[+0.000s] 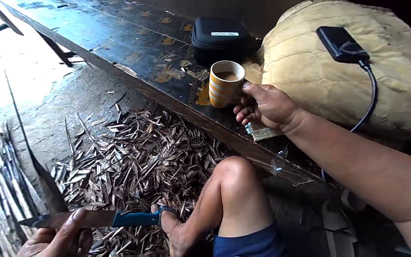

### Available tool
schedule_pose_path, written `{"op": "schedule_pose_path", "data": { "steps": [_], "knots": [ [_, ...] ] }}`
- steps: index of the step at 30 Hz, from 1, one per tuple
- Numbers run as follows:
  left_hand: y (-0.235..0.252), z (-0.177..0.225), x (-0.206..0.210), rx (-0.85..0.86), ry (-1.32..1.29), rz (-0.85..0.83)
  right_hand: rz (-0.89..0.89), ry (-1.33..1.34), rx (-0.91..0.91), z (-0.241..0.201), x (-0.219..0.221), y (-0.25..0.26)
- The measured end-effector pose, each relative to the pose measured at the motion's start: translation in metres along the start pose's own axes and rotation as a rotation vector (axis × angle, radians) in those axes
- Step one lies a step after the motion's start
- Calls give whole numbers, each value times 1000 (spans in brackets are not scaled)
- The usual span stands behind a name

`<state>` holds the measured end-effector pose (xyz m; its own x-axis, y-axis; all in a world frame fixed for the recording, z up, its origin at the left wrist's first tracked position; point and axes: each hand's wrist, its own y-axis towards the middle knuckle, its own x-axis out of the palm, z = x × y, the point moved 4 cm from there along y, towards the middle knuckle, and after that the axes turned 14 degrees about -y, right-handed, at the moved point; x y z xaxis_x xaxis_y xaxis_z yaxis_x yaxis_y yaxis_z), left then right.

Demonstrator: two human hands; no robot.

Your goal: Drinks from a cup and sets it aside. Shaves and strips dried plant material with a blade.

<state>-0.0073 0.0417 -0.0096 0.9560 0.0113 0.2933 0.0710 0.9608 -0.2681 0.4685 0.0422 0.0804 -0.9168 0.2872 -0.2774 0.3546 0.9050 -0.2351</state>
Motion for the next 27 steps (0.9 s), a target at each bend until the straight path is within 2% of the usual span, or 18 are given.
{"op": "schedule_pose_path", "data": {
  "steps": [4,8,11,13,15,19,22,27],
  "knots": [
    [4,-2,0,-2,1,-42,-43,-9,29,3,-7,-1],
    [6,-3,-3,4,-11,-50,15,-287,-92,-11,-20,-25],
    [12,-11,-13,9,-5,-79,92,-722,-417,-17,-36,-54],
    [16,-17,-22,1,11,-106,55,-1066,-706,-9,-39,-70],
    [18,-20,-24,-13,15,-106,-30,-1336,-851,8,-37,-81],
    [16,-20,-20,-38,28,-89,-12,-1537,-887,25,-31,-87],
    [13,-17,-16,-19,18,-99,26,-1556,-870,27,-28,-82],
    [8,-13,-14,-7,-10,-86,-37,-1517,-782,27,-22,-76]
  ]
}}
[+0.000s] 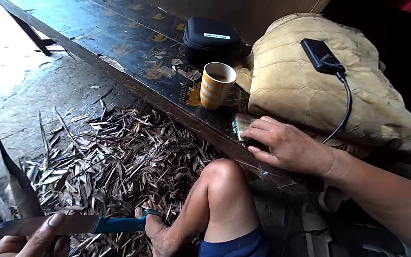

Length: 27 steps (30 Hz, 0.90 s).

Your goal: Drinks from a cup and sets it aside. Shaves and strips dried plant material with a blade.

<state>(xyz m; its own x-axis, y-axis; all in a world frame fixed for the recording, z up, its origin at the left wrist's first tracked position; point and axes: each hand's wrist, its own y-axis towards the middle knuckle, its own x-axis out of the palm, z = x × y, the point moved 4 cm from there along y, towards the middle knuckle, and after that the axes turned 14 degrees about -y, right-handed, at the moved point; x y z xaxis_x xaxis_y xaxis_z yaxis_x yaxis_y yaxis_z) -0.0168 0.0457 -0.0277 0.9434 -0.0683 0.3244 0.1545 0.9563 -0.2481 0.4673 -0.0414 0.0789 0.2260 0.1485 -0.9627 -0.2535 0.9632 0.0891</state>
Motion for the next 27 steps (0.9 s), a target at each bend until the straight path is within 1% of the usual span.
{"op": "schedule_pose_path", "data": {
  "steps": [3,7,10,21,24,27],
  "knots": [
    [-1,-1,-3,6,0,2,-36,30,36,-1,-1,2],
    [-3,0,-4,1,5,27,89,-93,49,-6,-1,5],
    [-3,0,-5,1,10,26,63,-152,73,-9,6,5],
    [-4,-1,-4,4,24,0,157,41,210,-7,13,11],
    [-3,-1,-3,-5,14,-14,147,62,197,-10,15,10],
    [-3,-1,-2,-6,11,-5,189,1,126,-15,15,8]
  ]
}}
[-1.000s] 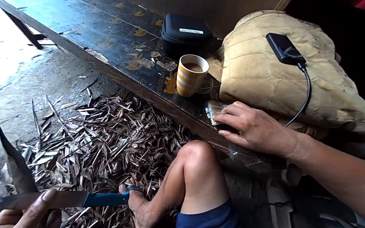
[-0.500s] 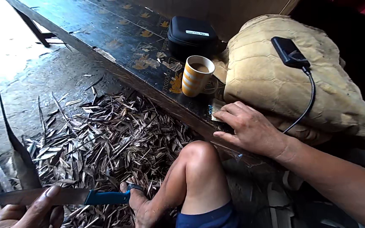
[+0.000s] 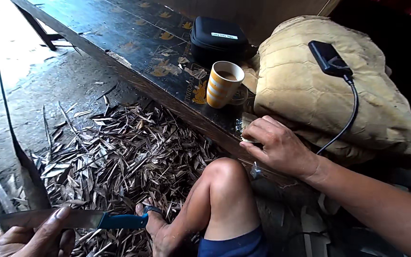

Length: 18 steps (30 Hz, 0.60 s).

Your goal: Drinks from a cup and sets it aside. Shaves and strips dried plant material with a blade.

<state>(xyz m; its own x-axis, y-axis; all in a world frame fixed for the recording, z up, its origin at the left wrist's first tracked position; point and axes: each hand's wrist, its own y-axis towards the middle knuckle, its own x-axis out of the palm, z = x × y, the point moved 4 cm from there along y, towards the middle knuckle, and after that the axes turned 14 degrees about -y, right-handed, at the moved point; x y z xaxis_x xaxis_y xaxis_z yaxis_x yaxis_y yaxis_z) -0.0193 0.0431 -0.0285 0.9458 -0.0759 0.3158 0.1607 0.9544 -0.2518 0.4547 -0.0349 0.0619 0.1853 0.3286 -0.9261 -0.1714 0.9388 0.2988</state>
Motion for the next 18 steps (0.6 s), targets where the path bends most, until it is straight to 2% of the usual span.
{"op": "schedule_pose_path", "data": {
  "steps": [5,8,11,14,18],
  "knots": [
    [0,-1,3,10,-3,-9,190,-41,-131,-13,-16,-10],
    [0,-1,3,13,-7,-28,312,112,-97,-15,-45,-13],
    [1,-2,3,9,-8,-12,423,484,61,-9,-80,-10],
    [1,-1,6,3,-6,4,437,1013,227,-12,-93,-4],
    [0,1,16,-7,1,-15,352,1767,139,-44,-89,-2]
  ]
}}
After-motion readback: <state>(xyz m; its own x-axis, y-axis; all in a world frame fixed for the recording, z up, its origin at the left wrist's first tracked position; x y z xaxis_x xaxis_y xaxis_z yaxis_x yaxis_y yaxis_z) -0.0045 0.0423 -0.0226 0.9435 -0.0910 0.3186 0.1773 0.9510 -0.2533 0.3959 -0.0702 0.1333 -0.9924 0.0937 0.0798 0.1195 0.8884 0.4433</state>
